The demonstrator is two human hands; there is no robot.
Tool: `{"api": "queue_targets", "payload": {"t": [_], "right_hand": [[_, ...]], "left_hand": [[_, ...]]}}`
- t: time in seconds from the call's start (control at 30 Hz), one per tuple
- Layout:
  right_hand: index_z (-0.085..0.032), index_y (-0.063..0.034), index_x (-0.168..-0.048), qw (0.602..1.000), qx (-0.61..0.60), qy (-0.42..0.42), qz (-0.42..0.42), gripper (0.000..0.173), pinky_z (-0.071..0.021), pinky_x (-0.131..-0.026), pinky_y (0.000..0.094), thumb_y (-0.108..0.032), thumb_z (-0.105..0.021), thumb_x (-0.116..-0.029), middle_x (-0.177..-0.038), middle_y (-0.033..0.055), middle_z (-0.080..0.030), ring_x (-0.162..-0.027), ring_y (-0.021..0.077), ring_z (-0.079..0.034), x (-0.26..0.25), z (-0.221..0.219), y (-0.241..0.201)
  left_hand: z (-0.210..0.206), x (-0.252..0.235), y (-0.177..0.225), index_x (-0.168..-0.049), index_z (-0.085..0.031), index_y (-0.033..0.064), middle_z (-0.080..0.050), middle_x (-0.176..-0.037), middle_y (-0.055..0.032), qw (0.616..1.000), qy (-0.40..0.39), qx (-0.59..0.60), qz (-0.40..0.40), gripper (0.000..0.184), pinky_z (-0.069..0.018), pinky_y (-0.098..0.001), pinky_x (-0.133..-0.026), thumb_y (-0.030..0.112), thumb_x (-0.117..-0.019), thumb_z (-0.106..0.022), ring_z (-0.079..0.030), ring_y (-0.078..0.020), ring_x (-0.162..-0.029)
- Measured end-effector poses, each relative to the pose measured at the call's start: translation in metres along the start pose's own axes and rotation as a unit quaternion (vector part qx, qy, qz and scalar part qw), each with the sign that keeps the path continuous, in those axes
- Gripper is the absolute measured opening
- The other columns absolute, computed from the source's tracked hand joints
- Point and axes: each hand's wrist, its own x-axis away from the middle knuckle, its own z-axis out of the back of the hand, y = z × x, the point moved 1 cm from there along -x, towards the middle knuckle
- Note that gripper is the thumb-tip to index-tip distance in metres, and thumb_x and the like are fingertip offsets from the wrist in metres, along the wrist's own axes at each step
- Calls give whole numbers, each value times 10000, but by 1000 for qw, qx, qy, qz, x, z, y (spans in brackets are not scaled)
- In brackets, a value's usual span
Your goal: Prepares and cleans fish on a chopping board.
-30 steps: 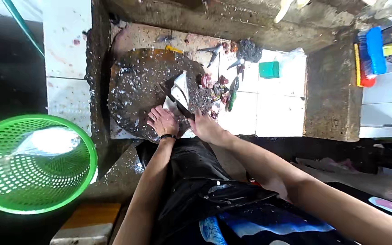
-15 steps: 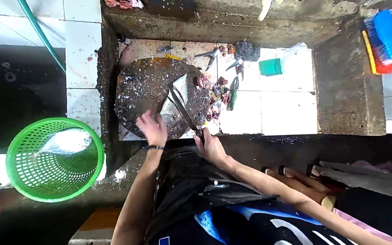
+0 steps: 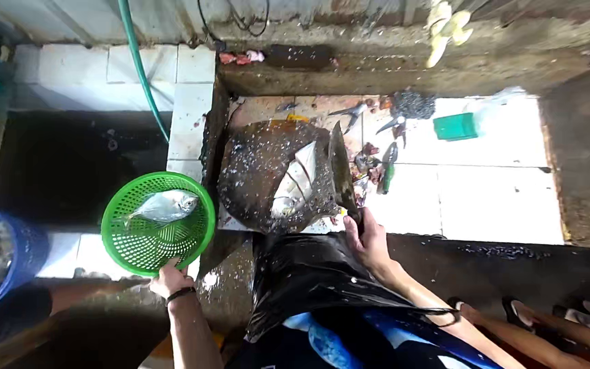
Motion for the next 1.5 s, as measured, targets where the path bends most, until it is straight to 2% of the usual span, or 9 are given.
{"api": "queue_targets", "payload": {"t": [0.17, 0.5, 0.67, 0.73, 0.8, 0.9, 1.0, 1.23, 1.5], "right_hand": [[-581, 50, -1240, 997, 6, 11, -75, 469, -579, -586, 390, -370, -482, -1056, -740, 65, -649, -618, 167, -653, -21, 6, 30], [-680, -90, -917, 937, -47, -135, -320, 554, -509, -546, 434, -534, -384, -1067, -632, 33, -581, -528, 174, -568, -25, 4, 111], [-680, -76, -908, 903, -65, -164, -391, 558, -522, -530, 425, -532, -403, -1071, -655, 51, -602, -525, 181, -580, -6, -14, 118], [-661, -75, -899, 886, -106, -176, -416, 542, -501, -478, 379, -514, -399, -1079, -626, 37, -576, -477, 159, -544, -4, -18, 111], [-641, -83, -891, 867, -150, -206, -429, 528, -486, -423, 332, -500, -384, -1089, -589, 20, -558, -425, 137, -518, -6, -20, 109], [-631, -91, -893, 847, -166, -256, -435, 528, -480, -418, 318, -499, -363, -1094, -591, 15, -558, -420, 136, -514, -9, -25, 117], [-600, -74, -866, 827, -191, -278, -450, 546, -470, -390, 311, -486, -337, -1111, -562, 24, -531, -398, 145, -505, -17, -28, 121], [-608, -88, -892, 812, -166, -353, -435, 509, -443, -391, 285, -496, -384, -1098, -573, 16, -512, -404, 133, -481, -58, -30, 115], [-690, -52, -982, 922, 42, -311, -227, 648, -544, -664, 587, -607, -365, -1061, -805, 180, -655, -709, 340, -664, -212, -61, 14]], "left_hand": [[-111, 69, 52, -1383, -459, -22, -612, -1186, -234, 985, -164, 51, 2, 514, -590, -468, -766, -10, -903, -642, -652, -301, -974], [-382, 9, 110, -1372, -552, 3, -647, -1273, -235, 931, -301, -121, -168, 570, -570, -570, -927, 156, -865, -762, -657, -362, -1140], [-419, -24, 98, -1368, -569, -1, -634, -1301, -264, 909, -225, -274, -219, 645, -520, -587, -1004, 354, -873, -780, -630, -400, -1205], [-392, 4, 96, -1510, -420, 9, -516, -1448, -292, 883, -189, -316, -291, 835, -462, -544, -1097, 508, -911, -720, -536, -418, -1330], [-335, 60, 85, -1507, -391, -33, -485, -1424, -345, 810, -261, -310, -424, 818, -442, -555, -1107, 479, -942, -686, -513, -478, -1305], [-251, 126, 16, -1453, -435, 33, -542, -1410, -229, 583, -517, -399, -484, 844, -534, -558, -1011, 498, -846, -795, -596, -378, -1237], [-217, 141, -54, -1480, -491, 100, -410, -1563, -210, 427, -567, -494, -503, 915, -416, -574, -1114, 579, -760, -788, -406, -426, -1427], [-231, 141, -70, -1570, -338, 88, -381, -1574, -256, 489, -485, -534, -491, 1003, -433, -551, -1114, 373, -753, -846, -398, -439, -1443], [-296, 111, 21, -1504, -373, 17, -608, -1356, -223, 781, -407, -237, -411, 824, -538, -522, -1023, 173, -806, -782, -642, -335, -1204]]}}
